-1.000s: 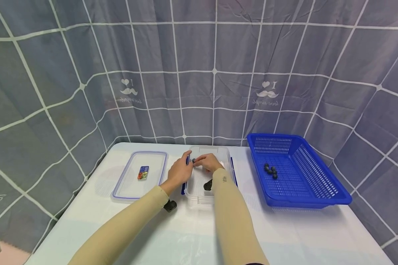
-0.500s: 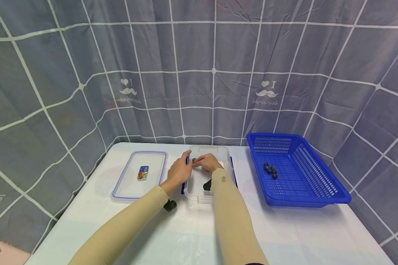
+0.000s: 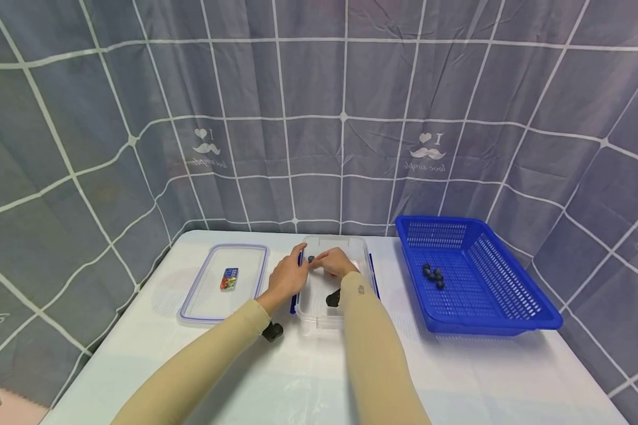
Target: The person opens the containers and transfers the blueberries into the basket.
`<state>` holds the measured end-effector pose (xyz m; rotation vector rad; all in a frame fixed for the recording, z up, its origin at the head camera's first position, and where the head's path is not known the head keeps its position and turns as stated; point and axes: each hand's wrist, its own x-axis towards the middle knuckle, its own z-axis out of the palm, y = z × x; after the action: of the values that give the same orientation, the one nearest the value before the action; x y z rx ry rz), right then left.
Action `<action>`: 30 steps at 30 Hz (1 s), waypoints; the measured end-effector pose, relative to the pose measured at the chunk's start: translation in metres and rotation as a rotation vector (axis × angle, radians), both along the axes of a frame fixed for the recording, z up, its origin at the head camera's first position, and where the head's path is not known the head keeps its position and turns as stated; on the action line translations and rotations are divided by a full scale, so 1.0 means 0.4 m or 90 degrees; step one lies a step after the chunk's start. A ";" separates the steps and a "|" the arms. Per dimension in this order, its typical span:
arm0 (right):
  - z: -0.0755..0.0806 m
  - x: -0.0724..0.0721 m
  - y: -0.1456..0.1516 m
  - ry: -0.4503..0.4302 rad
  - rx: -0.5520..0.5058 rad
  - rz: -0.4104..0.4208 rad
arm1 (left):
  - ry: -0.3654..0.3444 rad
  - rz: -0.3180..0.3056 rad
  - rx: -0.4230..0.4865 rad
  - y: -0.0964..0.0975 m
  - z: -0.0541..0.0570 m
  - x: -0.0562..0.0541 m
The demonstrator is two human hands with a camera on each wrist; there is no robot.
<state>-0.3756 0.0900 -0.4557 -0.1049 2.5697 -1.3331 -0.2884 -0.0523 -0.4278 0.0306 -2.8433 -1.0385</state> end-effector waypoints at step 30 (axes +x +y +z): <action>0.101 0.004 0.045 0.035 0.025 0.114 | -0.001 -0.001 0.006 -0.002 0.000 -0.002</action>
<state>-0.3741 0.1078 -0.4154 -0.3615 2.5599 -1.2298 -0.2890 -0.0529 -0.4278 0.0303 -2.8409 -1.0517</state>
